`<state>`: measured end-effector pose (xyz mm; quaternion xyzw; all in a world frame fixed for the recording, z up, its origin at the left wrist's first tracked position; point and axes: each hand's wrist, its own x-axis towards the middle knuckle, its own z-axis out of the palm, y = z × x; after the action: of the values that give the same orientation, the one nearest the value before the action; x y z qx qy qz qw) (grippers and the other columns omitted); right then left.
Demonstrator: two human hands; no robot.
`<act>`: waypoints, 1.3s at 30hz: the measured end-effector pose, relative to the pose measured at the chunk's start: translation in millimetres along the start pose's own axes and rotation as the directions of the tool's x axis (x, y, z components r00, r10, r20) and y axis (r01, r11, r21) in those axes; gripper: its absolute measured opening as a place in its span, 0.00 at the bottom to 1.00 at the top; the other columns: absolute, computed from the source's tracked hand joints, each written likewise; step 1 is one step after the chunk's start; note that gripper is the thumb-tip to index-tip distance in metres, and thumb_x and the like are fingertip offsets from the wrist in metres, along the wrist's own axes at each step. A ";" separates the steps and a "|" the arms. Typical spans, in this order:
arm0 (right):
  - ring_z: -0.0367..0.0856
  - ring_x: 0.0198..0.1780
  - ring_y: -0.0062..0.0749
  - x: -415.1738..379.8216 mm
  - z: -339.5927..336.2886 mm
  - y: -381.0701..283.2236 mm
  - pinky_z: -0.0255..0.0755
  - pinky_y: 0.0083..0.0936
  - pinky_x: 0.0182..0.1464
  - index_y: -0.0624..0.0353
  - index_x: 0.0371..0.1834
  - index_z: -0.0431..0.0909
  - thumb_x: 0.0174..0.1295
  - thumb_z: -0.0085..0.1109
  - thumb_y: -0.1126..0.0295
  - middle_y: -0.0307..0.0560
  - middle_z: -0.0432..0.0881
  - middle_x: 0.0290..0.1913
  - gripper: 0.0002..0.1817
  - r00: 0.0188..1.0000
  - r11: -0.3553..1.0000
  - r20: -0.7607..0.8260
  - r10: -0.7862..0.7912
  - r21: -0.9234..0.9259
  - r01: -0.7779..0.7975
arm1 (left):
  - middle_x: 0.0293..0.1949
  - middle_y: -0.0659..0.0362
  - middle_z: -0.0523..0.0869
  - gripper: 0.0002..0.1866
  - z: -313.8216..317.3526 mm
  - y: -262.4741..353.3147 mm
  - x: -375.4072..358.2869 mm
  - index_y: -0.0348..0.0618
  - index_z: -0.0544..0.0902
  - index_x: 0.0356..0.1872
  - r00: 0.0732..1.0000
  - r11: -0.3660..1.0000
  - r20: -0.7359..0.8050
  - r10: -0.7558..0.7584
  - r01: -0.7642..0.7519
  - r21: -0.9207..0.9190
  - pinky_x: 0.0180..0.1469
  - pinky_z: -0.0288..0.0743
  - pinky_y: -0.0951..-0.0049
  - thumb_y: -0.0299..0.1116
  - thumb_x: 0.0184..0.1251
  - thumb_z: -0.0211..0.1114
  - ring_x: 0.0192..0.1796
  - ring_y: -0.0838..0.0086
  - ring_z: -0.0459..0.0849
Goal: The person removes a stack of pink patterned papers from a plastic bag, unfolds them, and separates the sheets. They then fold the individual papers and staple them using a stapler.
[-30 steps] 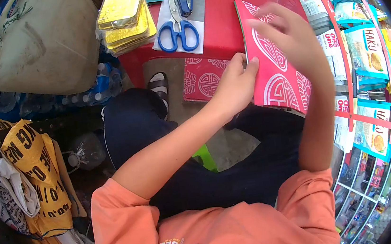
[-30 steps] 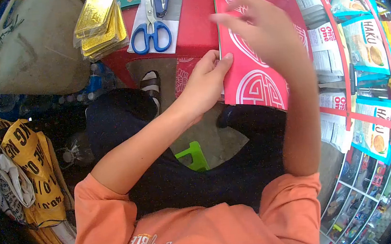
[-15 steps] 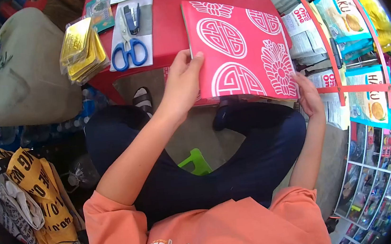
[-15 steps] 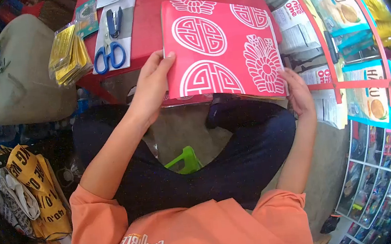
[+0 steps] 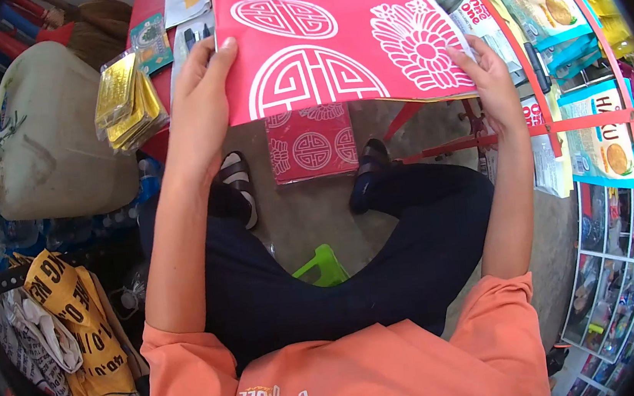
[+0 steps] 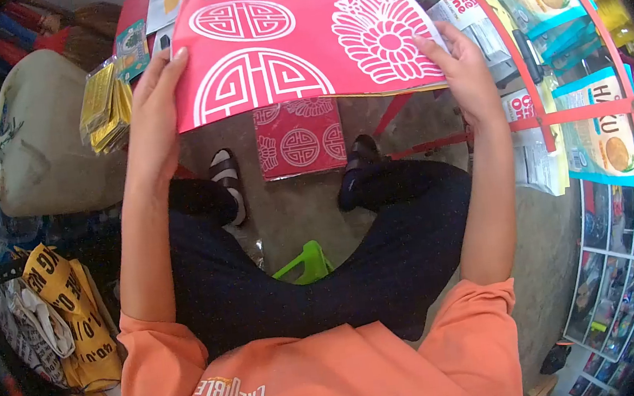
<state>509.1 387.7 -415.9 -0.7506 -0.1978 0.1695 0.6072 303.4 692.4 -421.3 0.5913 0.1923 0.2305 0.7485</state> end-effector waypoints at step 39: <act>0.85 0.47 0.35 -59.6 66.4 -104.8 0.74 0.28 0.54 0.62 0.54 0.84 0.68 0.62 0.68 0.51 0.88 0.49 0.14 0.499 0.528 -0.177 -0.849 -0.347 0.775 | 0.49 0.57 0.88 0.10 21.7 40.6 -68.1 0.35 0.84 0.51 0.722 1.000 0.691 -0.002 -0.010 0.013 0.59 0.76 0.72 0.28 0.74 0.61 0.52 0.75 0.84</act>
<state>415.2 433.2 -326.1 -0.6465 -0.4438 -0.2871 0.5501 254.9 644.0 -375.8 0.6411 -0.0998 -0.0062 0.7609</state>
